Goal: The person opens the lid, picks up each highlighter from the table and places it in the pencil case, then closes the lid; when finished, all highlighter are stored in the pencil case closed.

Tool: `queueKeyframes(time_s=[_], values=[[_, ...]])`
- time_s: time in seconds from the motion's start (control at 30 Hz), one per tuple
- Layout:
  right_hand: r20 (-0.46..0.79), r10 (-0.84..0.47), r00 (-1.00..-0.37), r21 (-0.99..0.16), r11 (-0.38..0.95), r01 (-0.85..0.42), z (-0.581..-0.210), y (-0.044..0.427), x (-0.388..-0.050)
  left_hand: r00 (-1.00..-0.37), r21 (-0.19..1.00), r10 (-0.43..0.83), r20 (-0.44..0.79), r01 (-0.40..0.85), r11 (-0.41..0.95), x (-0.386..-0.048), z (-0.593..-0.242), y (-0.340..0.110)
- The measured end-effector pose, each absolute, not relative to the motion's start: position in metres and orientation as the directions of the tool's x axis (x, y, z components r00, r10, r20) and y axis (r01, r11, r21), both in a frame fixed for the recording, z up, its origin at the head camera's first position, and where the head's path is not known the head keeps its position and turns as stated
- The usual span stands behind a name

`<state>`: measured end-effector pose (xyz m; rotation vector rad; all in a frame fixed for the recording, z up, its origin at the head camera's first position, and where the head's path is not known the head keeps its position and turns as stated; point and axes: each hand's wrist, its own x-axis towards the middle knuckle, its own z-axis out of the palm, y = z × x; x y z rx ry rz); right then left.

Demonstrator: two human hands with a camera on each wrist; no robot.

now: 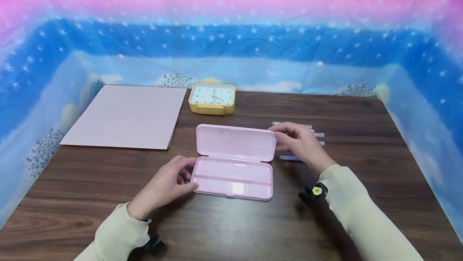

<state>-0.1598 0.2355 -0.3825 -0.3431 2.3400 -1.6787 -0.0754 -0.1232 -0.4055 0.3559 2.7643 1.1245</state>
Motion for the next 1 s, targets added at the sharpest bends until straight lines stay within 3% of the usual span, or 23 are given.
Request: queueKeyframes(time_s=[0.7,1.0], values=[[-0.139,-0.231,-0.963,-0.908,0.418,0.031,-0.389,0.207,-0.189,-0.970,0.671,0.242,-0.016,0.169,0.722,-0.079,-0.411,-0.130],[-0.028,-0.284,-0.959,-0.845,0.519,-0.129,-0.379,0.220,-0.181,-0.966,0.668,0.260,0.016,0.203,0.716,-0.079,-0.413,-0.130]])
